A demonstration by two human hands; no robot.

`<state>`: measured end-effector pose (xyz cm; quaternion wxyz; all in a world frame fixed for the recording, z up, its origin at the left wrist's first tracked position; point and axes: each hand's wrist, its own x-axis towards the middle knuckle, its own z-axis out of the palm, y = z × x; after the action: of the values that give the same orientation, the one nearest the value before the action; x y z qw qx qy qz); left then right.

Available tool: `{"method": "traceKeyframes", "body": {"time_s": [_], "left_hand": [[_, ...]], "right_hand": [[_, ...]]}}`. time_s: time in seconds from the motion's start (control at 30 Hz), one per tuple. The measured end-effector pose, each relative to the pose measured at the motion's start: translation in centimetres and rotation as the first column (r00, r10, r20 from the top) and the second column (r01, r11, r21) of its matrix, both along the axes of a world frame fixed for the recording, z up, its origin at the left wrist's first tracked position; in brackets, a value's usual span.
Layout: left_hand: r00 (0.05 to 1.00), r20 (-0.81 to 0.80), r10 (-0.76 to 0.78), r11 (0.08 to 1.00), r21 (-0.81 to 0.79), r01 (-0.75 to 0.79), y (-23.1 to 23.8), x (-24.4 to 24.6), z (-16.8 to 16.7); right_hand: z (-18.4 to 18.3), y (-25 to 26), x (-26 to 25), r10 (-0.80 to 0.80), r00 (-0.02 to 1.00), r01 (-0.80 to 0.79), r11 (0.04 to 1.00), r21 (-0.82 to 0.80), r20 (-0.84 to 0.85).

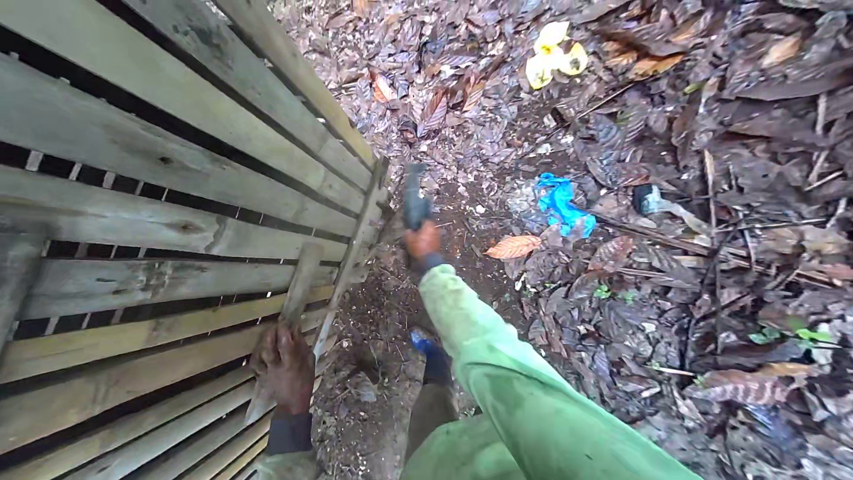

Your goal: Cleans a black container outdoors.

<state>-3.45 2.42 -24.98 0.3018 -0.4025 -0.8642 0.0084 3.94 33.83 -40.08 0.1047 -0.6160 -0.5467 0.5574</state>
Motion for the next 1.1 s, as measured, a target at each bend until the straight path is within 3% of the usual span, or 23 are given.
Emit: {"method": "traceKeyframes", "body": {"time_s": [0.07,0.13,0.27,0.37,0.43,0.53,0.6,0.7,0.77,0.8,0.9,0.97,1.1], "left_hand": [[1.000,0.010,-0.010,1.000,0.013,0.010,-0.1,0.0,-0.1],[1.000,-0.007,-0.028,0.999,0.028,0.028,-0.4,0.0,-0.1],[0.996,-0.038,-0.081,0.993,0.078,0.084,0.1,-0.2,0.0],[0.996,-0.042,-0.079,0.992,0.096,0.083,0.1,-0.2,0.2],[0.997,-0.026,-0.078,0.991,0.108,0.081,0.0,-0.2,0.0],[0.998,-0.024,-0.064,0.991,0.113,0.067,-0.1,-0.1,-0.3],[0.998,-0.024,-0.051,0.992,0.117,0.054,0.0,-0.1,-0.2],[0.999,-0.004,-0.049,0.990,0.131,0.049,0.3,0.2,0.1],[0.998,0.007,-0.057,0.990,0.129,0.056,0.5,0.1,0.1],[0.998,0.012,-0.055,0.991,0.126,0.053,0.3,0.3,0.2],[0.999,0.015,-0.049,0.992,0.121,0.047,0.7,0.2,0.4],[0.999,0.020,-0.044,0.992,0.121,0.041,0.3,0.3,0.2],[0.999,0.029,-0.031,0.995,0.099,0.028,0.0,0.0,-0.2]], "right_hand": [[0.4,-0.9,-2.2,-0.004,0.998,-0.006,0.988,-0.152,-0.066],[-0.2,-0.5,-0.1,-0.081,0.996,0.070,0.977,-0.204,-0.049],[-3.5,3.5,11.0,-0.129,0.990,0.134,0.984,-0.114,0.055],[-2.4,5.9,17.6,-0.291,0.929,0.294,0.956,0.023,0.228],[-0.7,6.5,18.7,-0.378,0.843,0.366,0.924,0.106,0.382],[0.7,5.6,15.1,-0.398,0.773,0.371,0.915,0.156,0.494],[1.5,3.8,9.6,-0.308,0.857,0.296,0.950,0.095,0.413],[1.2,0.2,1.5,-0.047,0.995,0.047,0.999,0.004,0.092],[1.8,-0.3,-0.2,0.113,0.993,-0.112,0.992,-0.049,0.022],[1.6,-0.4,0.7,0.112,0.994,-0.110,0.991,-0.081,0.015],[0.0,-0.8,6.6,-0.169,0.979,0.146,0.971,-0.190,-0.111],[-0.3,-1.5,11.1,-0.375,0.905,0.317,0.909,-0.271,-0.199],[0.6,-1.7,18.5,-0.595,0.724,0.463,0.794,-0.393,-0.350]]}}
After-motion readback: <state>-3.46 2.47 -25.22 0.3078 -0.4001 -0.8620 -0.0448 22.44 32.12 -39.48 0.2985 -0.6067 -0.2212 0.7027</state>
